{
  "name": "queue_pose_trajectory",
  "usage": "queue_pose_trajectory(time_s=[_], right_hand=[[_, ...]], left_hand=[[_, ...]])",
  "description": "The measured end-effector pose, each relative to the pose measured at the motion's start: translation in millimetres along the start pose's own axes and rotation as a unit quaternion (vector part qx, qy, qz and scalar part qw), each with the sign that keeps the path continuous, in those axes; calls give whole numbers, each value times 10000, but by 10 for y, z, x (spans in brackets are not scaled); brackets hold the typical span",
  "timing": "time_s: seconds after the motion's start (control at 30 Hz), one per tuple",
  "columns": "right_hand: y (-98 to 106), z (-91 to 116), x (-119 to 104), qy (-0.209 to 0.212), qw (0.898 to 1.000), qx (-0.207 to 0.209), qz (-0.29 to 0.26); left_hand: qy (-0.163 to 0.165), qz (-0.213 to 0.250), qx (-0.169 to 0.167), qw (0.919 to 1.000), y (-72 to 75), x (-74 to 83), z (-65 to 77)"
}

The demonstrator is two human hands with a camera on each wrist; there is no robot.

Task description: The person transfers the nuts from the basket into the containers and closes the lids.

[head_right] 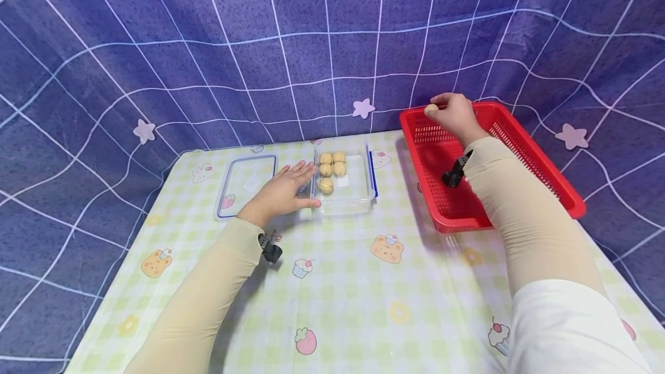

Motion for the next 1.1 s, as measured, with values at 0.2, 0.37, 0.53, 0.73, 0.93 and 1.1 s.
queue_pose_trajectory(time_s=[0.2, 0.37, 0.53, 0.73, 0.93, 1.1], right_hand=[[-56, -3, -157, -41, 9997, -90, -202], [-123, -8, -292, 47, 9994, -167, -303], [-199, -24, -400, 89, 9989, -234, -389], [-321, -49, -505, 106, 9983, -320, -475], [-474, -61, -617, 236, 9981, -407, -407], [-609, -56, -727, 320, 9967, -583, -459]], left_hand=[[-11, -3, -2, 10000, 19, 14, 4], [-64, 7, 62, 10000, 33, 27, 12], [-76, -3, 76, 9999, 34, 27, 13], [-54, 26, 42, 10000, 38, 28, 14], [-30, 16, -20, 10000, 38, 31, 19], [-17, 19, -29, 10000, 31, 27, 19]])
Point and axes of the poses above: each hand's wrist, its own z-axis away from the middle knuckle, its own y-axis out of the back of the hand, x = y × z, the point moved 5 cm from there along -z, towards the middle knuckle, and after that the axes turned 1 degree about y, right-handed, at the moved point
